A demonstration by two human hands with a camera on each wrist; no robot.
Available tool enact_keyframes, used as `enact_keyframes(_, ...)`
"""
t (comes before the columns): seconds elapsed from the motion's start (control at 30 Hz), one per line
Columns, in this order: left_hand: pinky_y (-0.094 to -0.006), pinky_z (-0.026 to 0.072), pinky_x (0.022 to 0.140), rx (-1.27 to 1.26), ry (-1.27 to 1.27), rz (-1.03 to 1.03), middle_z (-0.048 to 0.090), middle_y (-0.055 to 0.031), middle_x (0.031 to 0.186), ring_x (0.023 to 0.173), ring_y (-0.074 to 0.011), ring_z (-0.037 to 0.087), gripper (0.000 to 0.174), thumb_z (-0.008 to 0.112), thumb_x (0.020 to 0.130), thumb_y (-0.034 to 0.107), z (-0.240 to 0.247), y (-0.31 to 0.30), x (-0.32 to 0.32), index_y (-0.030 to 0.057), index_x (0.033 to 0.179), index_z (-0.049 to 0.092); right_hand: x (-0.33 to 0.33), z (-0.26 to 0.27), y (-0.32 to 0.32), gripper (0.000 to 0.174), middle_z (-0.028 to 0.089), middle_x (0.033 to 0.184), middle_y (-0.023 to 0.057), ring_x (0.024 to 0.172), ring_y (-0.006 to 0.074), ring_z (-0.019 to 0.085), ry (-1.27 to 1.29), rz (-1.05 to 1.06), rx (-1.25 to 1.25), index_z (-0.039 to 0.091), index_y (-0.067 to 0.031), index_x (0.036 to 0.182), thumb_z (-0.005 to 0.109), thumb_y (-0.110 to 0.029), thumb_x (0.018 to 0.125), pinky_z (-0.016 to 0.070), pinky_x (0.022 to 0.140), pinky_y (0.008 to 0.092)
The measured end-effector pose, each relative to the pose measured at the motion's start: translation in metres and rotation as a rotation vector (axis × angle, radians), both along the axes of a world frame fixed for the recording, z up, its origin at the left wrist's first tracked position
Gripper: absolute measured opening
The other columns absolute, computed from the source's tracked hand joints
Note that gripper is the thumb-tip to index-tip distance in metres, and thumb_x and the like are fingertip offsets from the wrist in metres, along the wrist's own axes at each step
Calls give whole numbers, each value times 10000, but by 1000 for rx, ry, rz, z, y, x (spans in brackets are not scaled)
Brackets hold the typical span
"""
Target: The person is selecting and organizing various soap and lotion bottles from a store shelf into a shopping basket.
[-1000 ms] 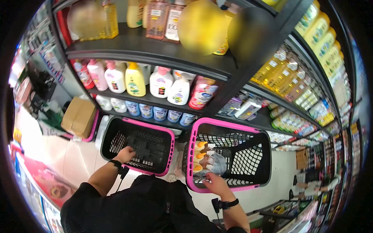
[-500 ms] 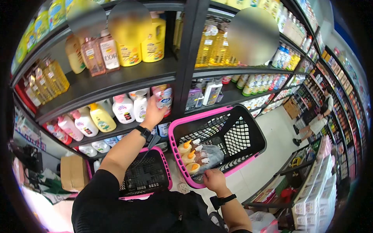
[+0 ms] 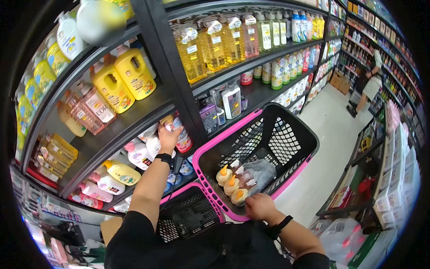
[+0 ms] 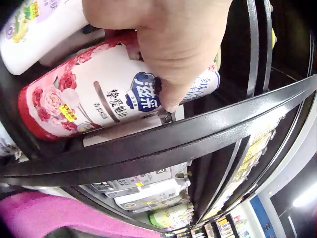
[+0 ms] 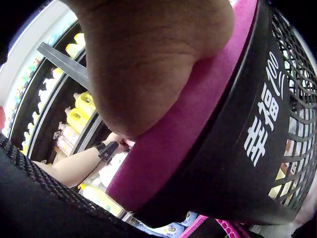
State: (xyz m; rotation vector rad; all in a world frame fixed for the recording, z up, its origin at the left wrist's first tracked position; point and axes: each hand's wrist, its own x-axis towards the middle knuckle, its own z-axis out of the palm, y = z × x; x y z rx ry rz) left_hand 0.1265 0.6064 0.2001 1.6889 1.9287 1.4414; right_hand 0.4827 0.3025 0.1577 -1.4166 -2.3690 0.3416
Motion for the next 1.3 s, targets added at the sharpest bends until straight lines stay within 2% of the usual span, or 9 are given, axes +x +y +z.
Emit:
enact_keyframes(0.47, -412, 494, 971, 146, 8, -5, 645, -189, 1143, 1079, -350, 643, 728, 891, 665, 191, 4, -54, 26, -4, 1258, 515, 2, -4, -2, 128, 652, 744, 83, 739, 301, 648, 62, -27, 42, 623, -107, 744, 675, -222, 763, 536, 696, 423)
enact_keyframes(0.63, -360, 505, 958, 145, -51, -250, 646, -151, 1152, 1084, -247, 642, 746, 903, 664, 142, 38, -105, 20, -10, 1270, 495, 2, -5, -1, 147, 643, 735, 87, 751, 300, 648, 83, -12, 31, 593, -111, 708, 676, -219, 763, 533, 696, 420)
enact_keyframes(0.77, -334, 514, 947, 179, -50, -348, 644, -99, 1119, 1053, -189, 633, 718, 897, 661, 92, 85, -153, 24, -1, 1255, 502, 7, 3, 4, 311, 686, 858, 127, 833, 350, 666, 106, 15, -150, 641, -100, 1093, 700, -265, 837, 534, 756, 457)
enact_keyframes(0.8, -334, 517, 943, 175, -46, -416, 643, -93, 1112, 1051, -181, 632, 706, 895, 663, 91, 101, -164, 26, -1, 1247, 509, 12, 11, 9, 424, 671, 997, 176, 942, 371, 654, 311, 48, -269, 570, -64, 1211, 713, -236, 851, 524, 815, 452)
enact_keyframes(0.9, -333, 522, 934, 108, -53, -568, 646, -83, 1097, 1046, -169, 634, 689, 896, 657, 98, 138, -198, 37, 3, 1230, 527, 19, 90, 37, 585, 619, 1124, 170, 1009, 310, 632, 498, 138, -193, 494, -13, 1347, 756, -127, 837, 511, 867, 397)
enact_keyframes(1.0, -392, 520, 913, 64, 59, -600, 661, -132, 1095, 1046, -292, 657, 716, 913, 622, 222, 143, -220, 58, 34, 1220, 567, 16, 173, 57, 659, 586, 1147, 139, 950, 264, 621, 530, 162, 8, 484, -27, 1388, 788, -130, 813, 534, 846, 378)
enact_keyframes(1.1, -442, 502, 925, 35, 170, -648, 657, -164, 1118, 1064, -375, 632, 728, 912, 615, 260, 153, -236, 99, 57, 1229, 579, -2, 248, 69, 663, 598, 1207, 168, 988, 337, 620, 405, 417, 247, 528, -42, 1363, 811, -156, 774, 533, 852, 390)
enact_keyframes(1.17, -391, 518, 915, 71, 159, -675, 645, -126, 1157, 1061, -301, 641, 714, 918, 608, 193, 138, -238, 116, 62, 1224, 583, -12, 258, 74, 571, 596, 1190, 151, 962, 305, 626, 320, 489, 182, 581, -38, 1293, 788, -217, 793, 533, 822, 374)
enact_keyframes(1.3, -492, 459, 1005, 117, 174, -712, 623, -193, 1211, 1141, -403, 593, 771, 887, 631, 244, 106, -246, 151, 24, 1281, 534, -9, 247, 73, 396, 611, 1036, 125, 869, 340, 639, -36, 444, 111, 650, -71, 1117, 784, -259, 796, 532, 726, 409)
